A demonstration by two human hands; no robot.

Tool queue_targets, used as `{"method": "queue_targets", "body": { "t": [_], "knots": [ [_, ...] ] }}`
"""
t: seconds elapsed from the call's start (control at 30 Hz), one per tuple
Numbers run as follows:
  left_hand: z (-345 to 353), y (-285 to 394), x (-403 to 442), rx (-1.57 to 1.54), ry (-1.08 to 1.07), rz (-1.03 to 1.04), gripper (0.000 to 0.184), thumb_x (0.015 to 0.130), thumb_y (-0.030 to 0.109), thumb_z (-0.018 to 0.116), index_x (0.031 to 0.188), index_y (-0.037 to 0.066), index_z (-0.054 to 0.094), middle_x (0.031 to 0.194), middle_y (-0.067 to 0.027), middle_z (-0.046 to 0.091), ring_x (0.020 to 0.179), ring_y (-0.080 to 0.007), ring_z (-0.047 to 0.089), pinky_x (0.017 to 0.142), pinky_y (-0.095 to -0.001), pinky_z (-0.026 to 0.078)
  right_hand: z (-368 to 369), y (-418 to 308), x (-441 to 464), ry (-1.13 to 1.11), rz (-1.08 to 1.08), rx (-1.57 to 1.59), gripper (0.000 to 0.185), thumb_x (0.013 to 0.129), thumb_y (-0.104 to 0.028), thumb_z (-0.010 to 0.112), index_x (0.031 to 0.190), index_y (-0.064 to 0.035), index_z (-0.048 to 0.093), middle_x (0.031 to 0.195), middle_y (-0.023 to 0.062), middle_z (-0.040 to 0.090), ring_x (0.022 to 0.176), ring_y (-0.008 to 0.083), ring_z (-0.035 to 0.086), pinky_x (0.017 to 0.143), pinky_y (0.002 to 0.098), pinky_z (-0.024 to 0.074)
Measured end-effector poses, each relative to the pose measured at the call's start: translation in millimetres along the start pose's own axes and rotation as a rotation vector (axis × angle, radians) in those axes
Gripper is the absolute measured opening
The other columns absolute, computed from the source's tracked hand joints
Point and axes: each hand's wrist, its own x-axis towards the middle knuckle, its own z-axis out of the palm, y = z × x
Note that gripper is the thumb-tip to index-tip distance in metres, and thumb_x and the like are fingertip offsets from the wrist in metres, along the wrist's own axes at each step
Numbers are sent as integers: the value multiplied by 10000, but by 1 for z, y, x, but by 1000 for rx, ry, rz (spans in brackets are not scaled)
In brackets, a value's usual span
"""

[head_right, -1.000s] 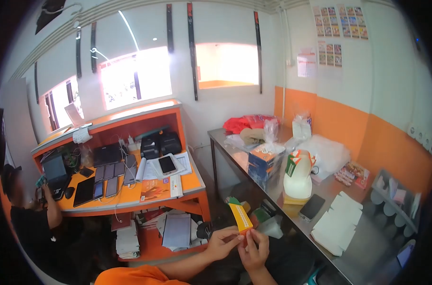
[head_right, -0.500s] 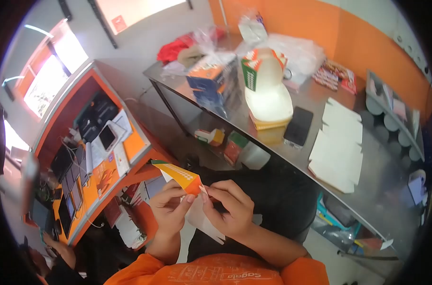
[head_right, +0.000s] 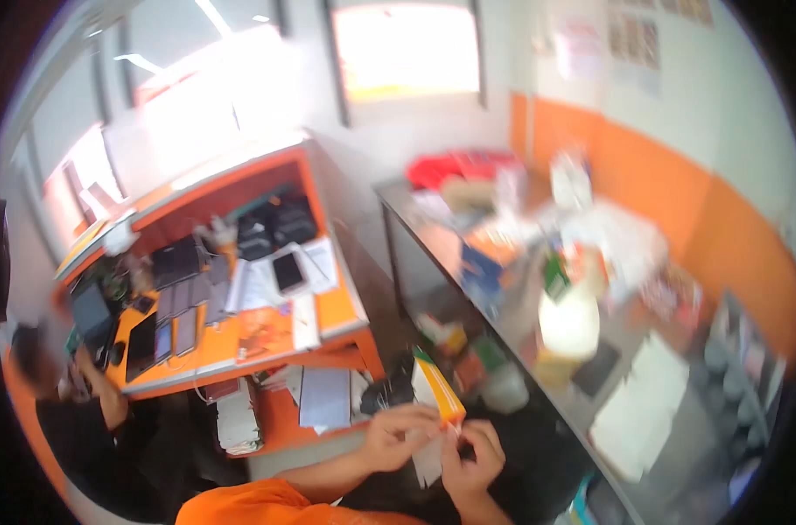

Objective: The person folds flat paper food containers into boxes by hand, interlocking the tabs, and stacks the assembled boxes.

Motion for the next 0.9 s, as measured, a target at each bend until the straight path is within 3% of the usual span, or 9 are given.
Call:
{"method": "queue_targets", "body": {
  "t": [0.07,0.17,0.27,0.4,0.7,0.9],
  "knots": [
    [-7,9,7,-54,-85,-17,151,968,0,743,1107,-38,790,1148,-157,765,1054,-229,718,930,-330,538,-7,11,-9,-98,56,26,239,885,8,805,1098,42,703,959,122,700,782,204,669,716,303,540],
    [-16,8,6,-78,-122,-45,155,972,25,767,1114,-34,791,1145,-145,765,1055,-211,718,936,-322,538,-4,-18,2,-70,52,36,195,997,-173,787,1002,17,745,815,138,687,647,152,586,620,325,495],
    [-16,7,4,-86,-114,-12,152,962,21,781,1104,-35,790,1131,-140,768,1050,-207,719,940,-320,541,-6,-23,6,-67,-91,-35,213,1004,-172,787,966,32,739,786,111,667,615,122,562,592,299,477],
    [-11,25,-3,-114,-102,-32,135,954,6,785,1082,-38,791,1111,-136,773,1045,-204,723,937,-319,544,-7,-44,5,-24,-45,33,199,1000,-144,777,930,35,728,713,68,640,610,130,567,582,302,476],
    [-6,29,-17,-123,-109,-12,132,949,-11,780,1077,-42,793,1098,-139,778,1029,-204,729,908,-312,545,-10,-33,-23,-39,50,98,130,984,-79,778,931,29,729,758,60,638,649,119,576,574,288,474],
    [-14,-4,-33,-106,-79,15,180,998,-12,724,1167,-56,766,1176,-145,762,1097,-195,712,972,-320,546,-3,-67,-8,8,-158,-41,120,977,-56,776,937,40,716,840,115,663,651,230,623,585,316,492]
  ]
}}
